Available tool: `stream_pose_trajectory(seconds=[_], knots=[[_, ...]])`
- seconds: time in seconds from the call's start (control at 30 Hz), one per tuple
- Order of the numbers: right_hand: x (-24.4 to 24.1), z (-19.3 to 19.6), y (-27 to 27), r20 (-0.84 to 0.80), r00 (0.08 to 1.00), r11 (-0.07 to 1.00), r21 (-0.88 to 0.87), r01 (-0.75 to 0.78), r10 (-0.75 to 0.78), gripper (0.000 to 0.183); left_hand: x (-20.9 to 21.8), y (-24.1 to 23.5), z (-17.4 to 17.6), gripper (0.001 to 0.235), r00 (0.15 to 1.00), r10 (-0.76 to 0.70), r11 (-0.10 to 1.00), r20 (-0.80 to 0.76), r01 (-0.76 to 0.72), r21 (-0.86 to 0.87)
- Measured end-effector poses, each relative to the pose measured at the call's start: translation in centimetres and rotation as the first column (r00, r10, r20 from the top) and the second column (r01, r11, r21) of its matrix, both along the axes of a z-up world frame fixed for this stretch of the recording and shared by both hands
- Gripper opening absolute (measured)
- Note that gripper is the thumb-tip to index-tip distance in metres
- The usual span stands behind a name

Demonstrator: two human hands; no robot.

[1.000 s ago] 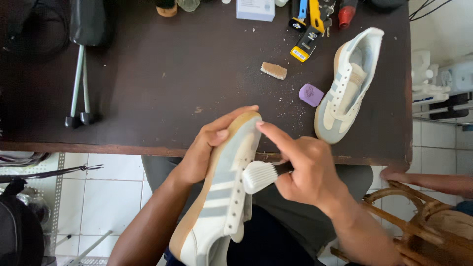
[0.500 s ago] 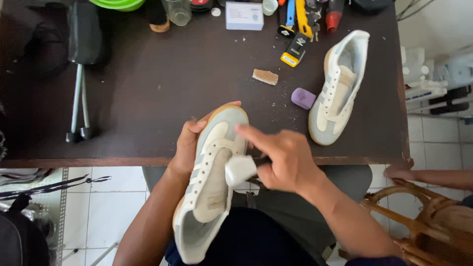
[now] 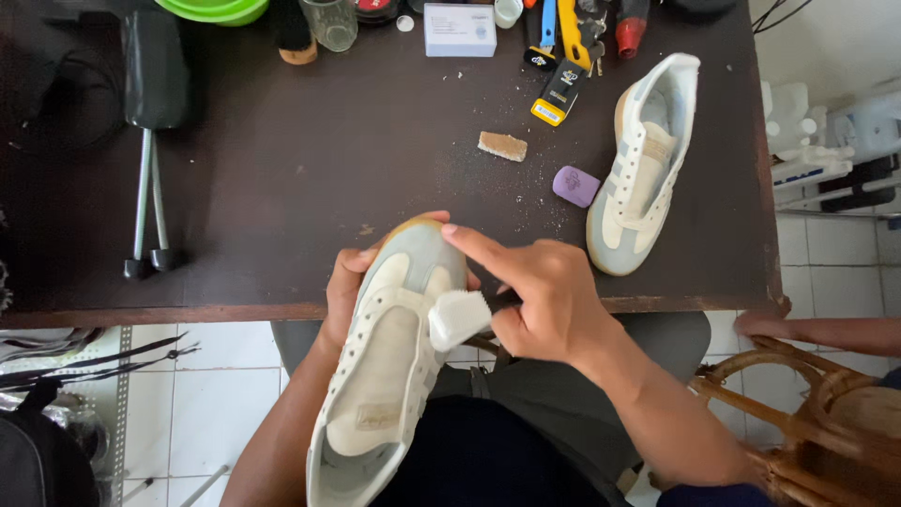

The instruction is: The person cleans a white sneaker by scrubbing the upper and sole with a white brush. They then use a purple eraser to rub the side stripes and toe area of the shoe.

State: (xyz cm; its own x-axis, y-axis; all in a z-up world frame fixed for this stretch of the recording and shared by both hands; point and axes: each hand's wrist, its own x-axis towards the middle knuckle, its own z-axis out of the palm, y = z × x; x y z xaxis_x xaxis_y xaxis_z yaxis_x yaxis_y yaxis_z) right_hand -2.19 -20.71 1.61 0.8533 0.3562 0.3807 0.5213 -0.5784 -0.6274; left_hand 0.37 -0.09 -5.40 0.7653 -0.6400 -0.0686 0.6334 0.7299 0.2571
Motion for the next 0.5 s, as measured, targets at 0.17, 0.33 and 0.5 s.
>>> stream_pose_trajectory(seconds=[0.17, 0.33, 0.5], knots=[[-1.5, 1.1, 1.1, -0.033, 0.998, 0.997, 0.064, -0.05, 0.052, 0.054, -0.4, -0.3, 2.9, 0.094, 0.996, 0.002, 0.994, -0.086, -0.012, -0.112], [-1.5, -0.5, 0.7, -0.06, 0.988, 0.97, 0.204, -0.13, 0.145, 0.051, 0.8, 0.8, -0.6, 0.084, 0.998, -0.063, 0.981, 0.004, 0.063, -0.185], [-1.5, -4.3, 0.9, -0.293, 0.956, 0.791, 0.578, 0.2, -0.027, 0.04, 2.3, 1.6, -2.8, 0.07, 0.976, -0.135, 0.943, 0.174, 0.18, -0.279]])
